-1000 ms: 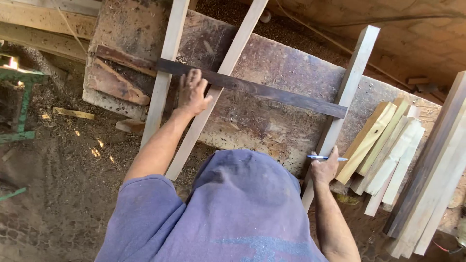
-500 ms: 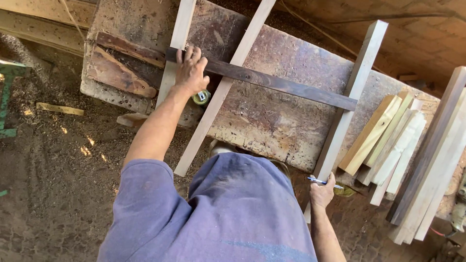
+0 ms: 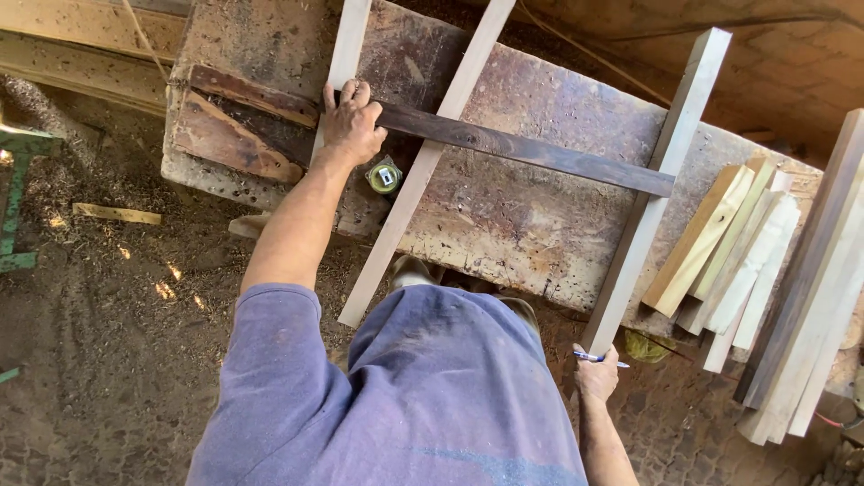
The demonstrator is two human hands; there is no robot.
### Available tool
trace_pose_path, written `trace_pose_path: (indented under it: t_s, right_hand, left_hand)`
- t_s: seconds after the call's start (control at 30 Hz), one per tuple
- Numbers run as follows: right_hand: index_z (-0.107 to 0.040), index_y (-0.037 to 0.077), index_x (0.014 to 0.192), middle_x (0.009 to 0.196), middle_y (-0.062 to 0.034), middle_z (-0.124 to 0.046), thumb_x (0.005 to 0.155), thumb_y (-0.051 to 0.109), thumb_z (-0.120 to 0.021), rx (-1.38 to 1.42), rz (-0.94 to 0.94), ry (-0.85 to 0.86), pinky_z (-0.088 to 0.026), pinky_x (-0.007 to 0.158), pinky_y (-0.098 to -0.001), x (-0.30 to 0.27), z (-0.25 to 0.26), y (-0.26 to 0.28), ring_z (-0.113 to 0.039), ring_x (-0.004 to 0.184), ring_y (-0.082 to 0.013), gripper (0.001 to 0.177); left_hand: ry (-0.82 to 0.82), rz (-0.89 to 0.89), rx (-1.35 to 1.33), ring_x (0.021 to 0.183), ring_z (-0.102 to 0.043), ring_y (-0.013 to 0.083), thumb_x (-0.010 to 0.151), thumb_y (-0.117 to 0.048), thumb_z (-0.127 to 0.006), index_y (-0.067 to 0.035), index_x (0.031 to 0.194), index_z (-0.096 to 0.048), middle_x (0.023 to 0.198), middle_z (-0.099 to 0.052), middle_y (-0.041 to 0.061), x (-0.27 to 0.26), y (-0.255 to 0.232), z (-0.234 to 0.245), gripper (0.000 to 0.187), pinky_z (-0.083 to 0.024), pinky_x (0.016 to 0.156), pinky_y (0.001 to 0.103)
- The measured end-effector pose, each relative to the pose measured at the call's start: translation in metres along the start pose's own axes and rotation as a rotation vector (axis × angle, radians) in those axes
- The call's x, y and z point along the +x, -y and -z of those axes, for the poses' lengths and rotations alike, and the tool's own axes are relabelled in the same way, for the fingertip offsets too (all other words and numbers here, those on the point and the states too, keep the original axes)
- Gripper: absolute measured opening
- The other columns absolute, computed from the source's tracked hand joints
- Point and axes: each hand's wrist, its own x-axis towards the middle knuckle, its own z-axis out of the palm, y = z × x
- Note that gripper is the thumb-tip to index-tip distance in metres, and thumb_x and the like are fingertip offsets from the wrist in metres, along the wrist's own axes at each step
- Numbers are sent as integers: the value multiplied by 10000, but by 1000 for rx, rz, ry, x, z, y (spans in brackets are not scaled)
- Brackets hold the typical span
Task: Measuring and marking wooden planks with a tape measure and a pen in a workshop.
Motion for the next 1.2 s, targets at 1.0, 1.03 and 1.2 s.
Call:
trace_pose_path:
  t_s: [1.0, 1.03, 1.2]
  right_hand:
    - [-542, 74, 1394, 1183, -197, -692, 869, 372, -782, -18, -48, 36, -510, 882, -465, 3, 1, 7, -662, 1052, -372, 650]
    - [-545, 80, 1397, 1189, -196, -693, 864, 375, -782, -24, -56, 34, -512, 886, -470, 3, 1, 7, -664, 1060, -374, 654]
    - [-513, 61, 1380, 1178, -198, -677, 908, 350, -766, -12, -64, 68, -511, 901, -471, -1, 4, 16, -661, 1064, -356, 608]
  left_hand:
    - [27, -27, -145, 1529, -127, 463, 849, -177, -730, -20, 945, -664, 1659, -213, 251, -51, -62, -32, 195, -149, 1179, 743]
    - [44, -3, -137, 1529, -122, 466, 852, -194, -733, -30, 950, -666, 1663, -194, 247, -52, -62, -37, 202, -143, 1178, 749]
    - [35, 41, -163, 1528, -120, 483, 831, -206, -772, -29, 973, -656, 1657, -176, 274, -55, -68, -46, 254, -118, 1178, 753]
